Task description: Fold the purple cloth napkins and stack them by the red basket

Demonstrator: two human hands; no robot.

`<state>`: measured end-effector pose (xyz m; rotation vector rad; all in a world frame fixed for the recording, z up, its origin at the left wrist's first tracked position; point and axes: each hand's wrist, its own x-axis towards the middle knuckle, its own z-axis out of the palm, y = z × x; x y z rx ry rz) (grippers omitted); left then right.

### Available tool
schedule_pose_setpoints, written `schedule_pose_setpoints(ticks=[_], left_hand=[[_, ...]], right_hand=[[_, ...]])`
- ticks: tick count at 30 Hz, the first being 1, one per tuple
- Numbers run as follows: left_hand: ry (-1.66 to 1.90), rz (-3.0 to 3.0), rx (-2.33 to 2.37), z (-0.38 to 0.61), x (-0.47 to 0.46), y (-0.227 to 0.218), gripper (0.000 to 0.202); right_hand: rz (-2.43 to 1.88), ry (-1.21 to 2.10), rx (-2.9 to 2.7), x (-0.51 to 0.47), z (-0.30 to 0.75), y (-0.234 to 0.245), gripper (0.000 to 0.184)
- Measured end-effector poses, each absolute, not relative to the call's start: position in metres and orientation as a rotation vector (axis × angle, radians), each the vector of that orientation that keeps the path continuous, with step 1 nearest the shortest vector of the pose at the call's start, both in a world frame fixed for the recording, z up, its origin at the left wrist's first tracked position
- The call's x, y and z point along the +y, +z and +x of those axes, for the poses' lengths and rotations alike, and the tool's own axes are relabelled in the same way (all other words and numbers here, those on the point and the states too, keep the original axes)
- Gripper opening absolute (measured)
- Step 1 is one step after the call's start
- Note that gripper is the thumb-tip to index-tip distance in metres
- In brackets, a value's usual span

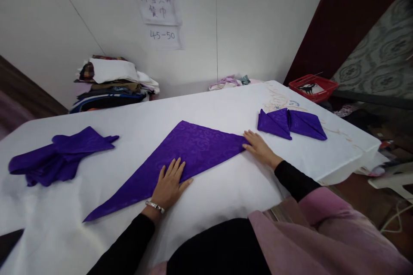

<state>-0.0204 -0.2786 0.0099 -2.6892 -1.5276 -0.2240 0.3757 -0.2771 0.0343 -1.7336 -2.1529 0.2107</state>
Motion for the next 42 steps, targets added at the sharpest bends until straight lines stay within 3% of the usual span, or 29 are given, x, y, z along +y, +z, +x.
schedule_pose_setpoints(ticks=[8, 13, 24, 34, 39, 42], left_hand=[[-0.142, -2.699, -1.558, -0.017, -0.285, 0.018, 0.067], [-0.125, -2.705, -1.589, -0.014, -0.288, 0.02, 0.066], [-0.237, -2.781, -1.639, -0.014, -0.29, 0.02, 0.073], [-0.313, -2.798, -1.648, -0.013, -0.294, 0.017, 0.078], [-0.327, -2.792, -1.657, -0.012, -0.295, 0.015, 0.078], [-0.325, -2.8, -1.659, -0.011, -0.295, 0.016, 0.078]], right_hand=[[-1.05, 0.384, -2.73, -0.307, 0.228, 0.045, 0.077], [-0.97, 0.442, -2.791, -0.3, 0.188, 0.027, 0.08], [-1.329, 0.178, -2.677, -0.298, 0.294, 0.007, 0.066], [-1.707, -0.151, -2.418, -0.289, 0.431, -0.043, 0.079], [-1.74, -0.267, -2.327, -0.29, 0.409, -0.031, 0.078], [-1.514, -0.262, -2.427, -0.295, 0.349, -0.01, 0.074]])
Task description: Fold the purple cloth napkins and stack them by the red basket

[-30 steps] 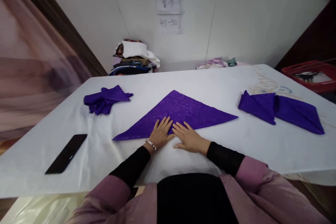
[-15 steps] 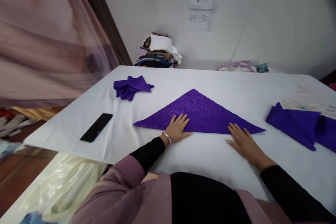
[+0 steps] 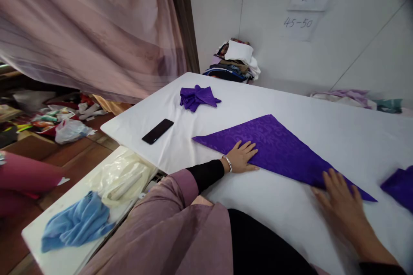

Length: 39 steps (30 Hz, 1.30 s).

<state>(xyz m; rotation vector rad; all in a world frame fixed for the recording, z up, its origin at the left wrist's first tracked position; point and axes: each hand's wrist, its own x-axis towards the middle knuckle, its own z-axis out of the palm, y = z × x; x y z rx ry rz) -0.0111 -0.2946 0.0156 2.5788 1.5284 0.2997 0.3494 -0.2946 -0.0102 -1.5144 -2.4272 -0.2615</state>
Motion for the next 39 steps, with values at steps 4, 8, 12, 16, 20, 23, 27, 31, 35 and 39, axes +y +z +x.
schedule_pose_setpoints(ticks=[4, 8, 12, 16, 20, 23, 27, 31, 35, 39], left_hand=[[0.287, 2.563, 1.539, -0.011, -0.295, 0.017, 0.077], [0.311, 2.571, 1.538, -0.01, -0.296, 0.017, 0.077], [0.33, 2.566, 1.531, -0.009, -0.296, 0.017, 0.076], [0.332, 2.535, 1.564, -0.019, -0.299, 0.017, 0.077], [0.323, 2.485, 1.681, -0.049, -0.306, 0.015, 0.078], [0.287, 2.417, 1.79, -0.078, -0.311, 0.017, 0.076], [0.229, 2.292, 1.932, -0.116, -0.318, 0.022, 0.076], [0.178, 2.148, 2.09, -0.156, -0.317, 0.023, 0.075], [0.159, 1.912, 2.337, -0.201, -0.311, 0.022, 0.071], [0.345, 1.551, 2.679, -0.238, -0.314, 0.025, 0.063]], right_hand=[[-1.137, -0.116, -2.641, -0.3, 0.259, 0.002, 0.068], [-0.952, -0.03, -2.797, -0.303, 0.217, -0.006, 0.063], [-0.938, -0.021, -2.815, -0.303, 0.218, -0.01, 0.062], [-0.934, -0.032, -2.826, -0.302, 0.223, -0.009, 0.063], [-0.934, -0.051, -2.822, -0.303, 0.222, -0.009, 0.063], [-0.931, -0.074, -2.811, -0.302, 0.222, -0.011, 0.063], [-0.91, -0.097, -2.801, -0.302, 0.224, -0.013, 0.063], [-0.913, -0.087, -2.798, -0.302, 0.224, -0.013, 0.064], [-0.915, -0.073, -2.797, -0.303, 0.225, -0.013, 0.065], [-0.913, -0.055, -2.797, -0.303, 0.224, -0.013, 0.066]])
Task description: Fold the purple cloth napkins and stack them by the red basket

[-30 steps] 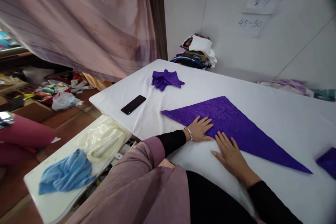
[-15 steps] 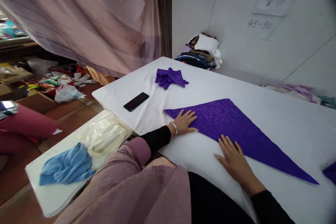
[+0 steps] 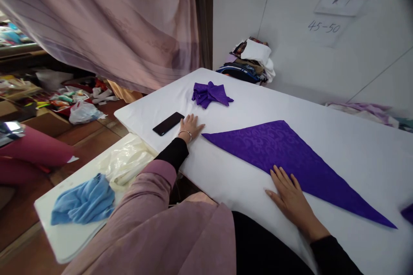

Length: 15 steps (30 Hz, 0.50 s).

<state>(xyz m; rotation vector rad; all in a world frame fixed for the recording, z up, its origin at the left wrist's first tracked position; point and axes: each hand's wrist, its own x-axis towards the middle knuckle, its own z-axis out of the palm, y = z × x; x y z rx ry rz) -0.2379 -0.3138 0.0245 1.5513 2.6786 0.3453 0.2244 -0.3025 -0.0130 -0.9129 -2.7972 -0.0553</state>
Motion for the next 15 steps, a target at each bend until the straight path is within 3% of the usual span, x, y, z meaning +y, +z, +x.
schedule_pose_setpoints(ticks=[5, 15], left_hand=[[0.787, 1.431, 2.641, -0.245, -0.332, 0.027, 0.046], [0.743, 1.591, 2.416, -0.216, -0.34, 0.021, 0.022]], right_hand=[[-0.924, -0.053, -2.8, -0.303, 0.223, -0.011, 0.065], [-0.926, -0.039, -2.805, -0.303, 0.225, -0.011, 0.065]])
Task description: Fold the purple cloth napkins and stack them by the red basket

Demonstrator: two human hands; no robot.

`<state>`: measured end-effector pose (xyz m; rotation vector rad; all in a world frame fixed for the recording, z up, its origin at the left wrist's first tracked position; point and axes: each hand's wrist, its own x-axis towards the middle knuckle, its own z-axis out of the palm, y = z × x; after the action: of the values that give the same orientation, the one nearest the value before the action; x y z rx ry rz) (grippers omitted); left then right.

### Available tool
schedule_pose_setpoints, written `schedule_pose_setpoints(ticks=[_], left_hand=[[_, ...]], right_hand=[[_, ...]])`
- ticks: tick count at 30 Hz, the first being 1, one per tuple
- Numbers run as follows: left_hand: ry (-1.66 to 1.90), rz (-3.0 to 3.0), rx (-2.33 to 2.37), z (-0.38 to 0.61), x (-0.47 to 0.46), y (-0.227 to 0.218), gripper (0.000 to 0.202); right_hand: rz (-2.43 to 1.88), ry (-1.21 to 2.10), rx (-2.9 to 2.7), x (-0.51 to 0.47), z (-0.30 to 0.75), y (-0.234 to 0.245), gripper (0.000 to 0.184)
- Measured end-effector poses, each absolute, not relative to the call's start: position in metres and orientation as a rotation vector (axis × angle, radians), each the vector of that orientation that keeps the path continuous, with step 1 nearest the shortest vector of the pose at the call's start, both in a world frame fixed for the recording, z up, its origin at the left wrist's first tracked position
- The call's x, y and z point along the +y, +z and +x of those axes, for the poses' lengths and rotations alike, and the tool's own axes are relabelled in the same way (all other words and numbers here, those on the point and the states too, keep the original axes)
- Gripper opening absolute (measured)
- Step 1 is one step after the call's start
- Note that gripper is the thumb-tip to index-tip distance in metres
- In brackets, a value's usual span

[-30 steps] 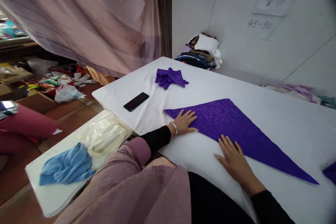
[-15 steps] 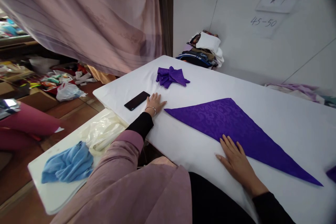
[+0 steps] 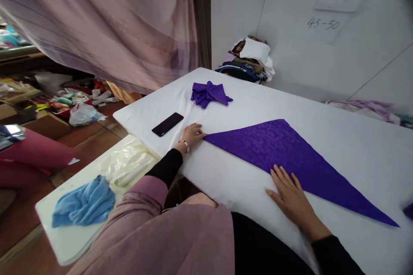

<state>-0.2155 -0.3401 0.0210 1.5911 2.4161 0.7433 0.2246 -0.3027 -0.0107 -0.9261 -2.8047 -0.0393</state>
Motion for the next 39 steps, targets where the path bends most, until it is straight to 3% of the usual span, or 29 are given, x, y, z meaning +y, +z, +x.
schedule_pose_setpoints(ticks=[10, 13, 16, 19, 30, 39], left_hand=[[0.843, 1.677, 2.569, -0.199, -0.344, 0.034, 0.021], [0.789, 2.008, 2.371, -0.158, -0.351, 0.045, 0.036], [0.496, 2.407, 1.863, -0.111, -0.357, 0.049, 0.057], [0.332, 2.509, 1.661, -0.085, -0.359, 0.043, 0.075], [0.142, 2.252, 1.945, -0.137, -0.365, 0.023, 0.079], [0.006, 1.733, 2.518, -0.209, -0.366, 0.03, 0.074]], right_hand=[[-0.948, -0.025, -2.808, -0.304, 0.223, -0.01, 0.063], [-0.946, -0.013, -2.811, -0.304, 0.223, -0.009, 0.063], [-0.935, -0.005, -2.802, -0.304, 0.223, -0.008, 0.061], [-0.933, 0.005, -2.803, -0.304, 0.222, -0.007, 0.06], [-0.94, 0.055, -2.811, -0.305, 0.222, -0.004, 0.06], [-0.984, 0.141, -2.833, -0.306, 0.217, 0.004, 0.059]])
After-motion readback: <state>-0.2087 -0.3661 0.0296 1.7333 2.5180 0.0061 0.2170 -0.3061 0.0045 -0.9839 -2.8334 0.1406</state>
